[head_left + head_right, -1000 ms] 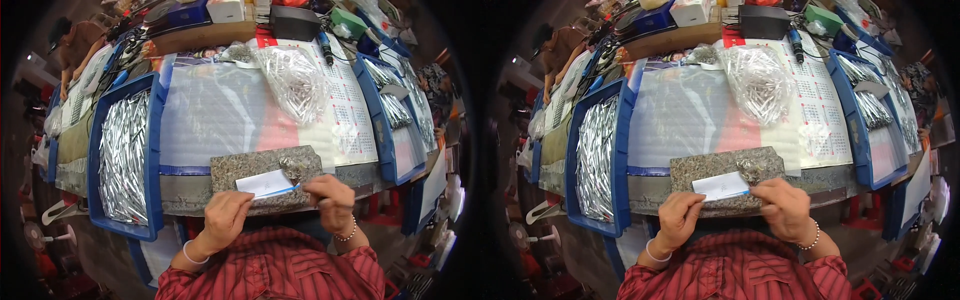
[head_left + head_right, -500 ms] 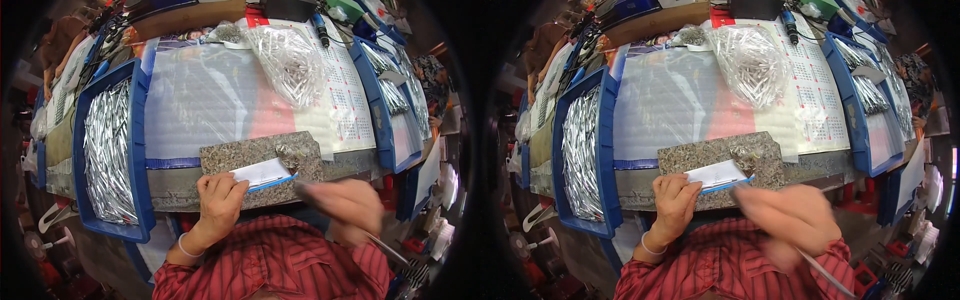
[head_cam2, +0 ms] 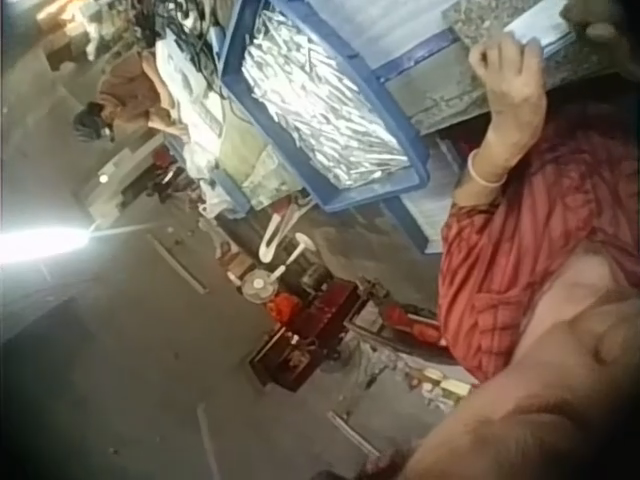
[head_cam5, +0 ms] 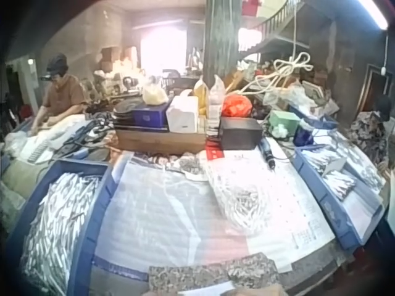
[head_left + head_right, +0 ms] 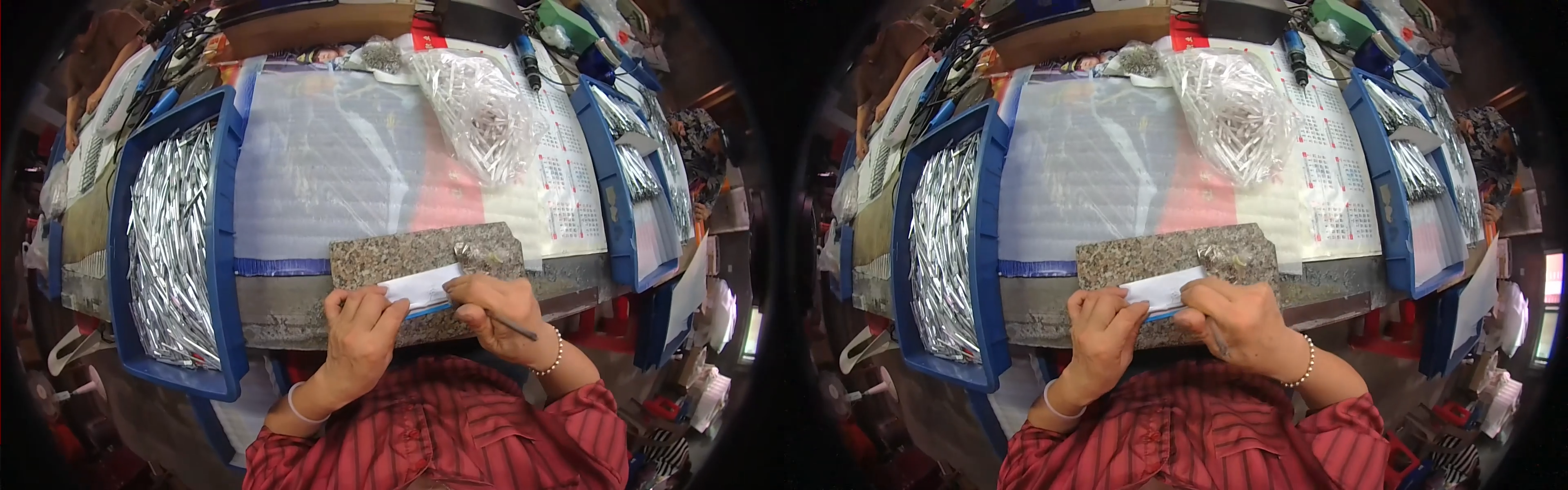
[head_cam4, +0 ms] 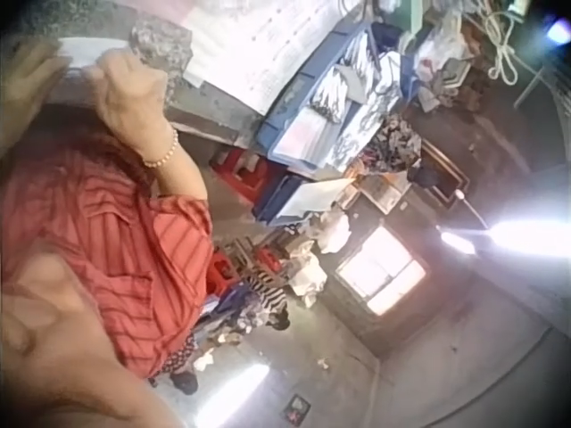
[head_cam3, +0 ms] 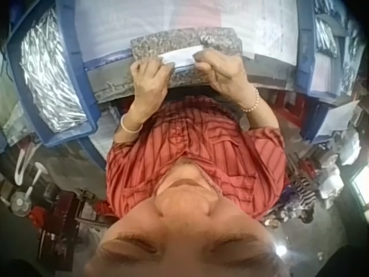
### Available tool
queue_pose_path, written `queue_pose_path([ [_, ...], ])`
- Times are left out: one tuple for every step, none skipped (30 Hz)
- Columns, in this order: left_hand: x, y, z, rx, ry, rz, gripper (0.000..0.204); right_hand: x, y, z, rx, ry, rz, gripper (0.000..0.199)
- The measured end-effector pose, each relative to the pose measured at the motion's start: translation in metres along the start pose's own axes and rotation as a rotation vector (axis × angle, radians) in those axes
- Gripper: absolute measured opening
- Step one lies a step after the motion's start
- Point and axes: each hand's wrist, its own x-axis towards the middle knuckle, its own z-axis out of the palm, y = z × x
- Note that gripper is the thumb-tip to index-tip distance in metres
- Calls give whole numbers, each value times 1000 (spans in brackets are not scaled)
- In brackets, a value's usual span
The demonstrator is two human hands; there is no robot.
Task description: The worker picks up small metal strips, places them on a stone block to inspect or mark them with a stylus tool, and then sorts them into a blue plastic bin.
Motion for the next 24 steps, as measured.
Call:
queue_pose_path([
  [0,0,-1,1,3,-2,26,0,-1,-1,-1,-3,-3,19],
  [1,0,-1,1,-3,3,26,1,-3,-3,19,55,-26,17],
  [2,1,-1,1,-8,8,26,1,-6,-5,39,113,-50,18],
  [2,0,-2,6,-3,3,26,-1,-11,-8,54,185,-146,23],
  [-1,-1,-2,6,-4,-7,26,1,-23,-16,95,224,-262,27],
  [-5,-3,-3,6,-5,-19,26,4,-32,-21,139,264,-377,31],
  [-4,-1,-3,-10,-8,-13,26,9,-40,-14,2,294,-322,27],
  [0,1,-4,-35,-26,-19,24,13,-30,7,-36,184,-260,25],
  [2,1,-9,-35,-43,-36,21,19,-17,26,-56,74,-216,24],
  [1,-1,-10,-27,-34,-43,21,19,-20,28,-22,103,-169,24],
  [-1,-3,-11,-49,-30,-58,19,19,-19,28,-37,87,-165,24],
  [-1,-5,-13,-71,-27,-71,18,19,-17,27,-53,73,-160,23],
  [-3,-7,-14,-101,16,-88,21,18,-17,24,-57,48,-143,21],
  [-6,-8,-15,-97,18,-89,21,18,-16,23,-55,48,-148,21],
  [-8,-9,-14,-91,38,-104,20,19,-14,21,7,-16,-93,22],
  [-8,-10,-13,-84,63,-114,19,20,-12,19,63,-78,-41,27],
  [-10,-9,-11,-81,69,-112,19,21,-15,16,34,-86,-18,28],
  [-12,-8,-9,-75,67,-110,19,22,-21,15,55,26,-110,20],
  [-11,-10,-8,-66,68,-107,18,25,-29,11,76,139,-207,14],
  [-14,-9,-11,-60,65,-97,18,21,-41,-3,149,86,-211,19],
  [-16,-10,-13,-51,65,-112,18,27,-41,5,119,139,-299,17],
  [-12,-6,-14,-63,56,-105,19,30,-47,10,61,211,-363,16],
  [-10,-5,-16,-58,50,-106,20,37,-43,35,-59,32,-176,16],
  [-10,-6,-18,-74,42,-104,21,37,-29,48,12,111,-201,20],
])
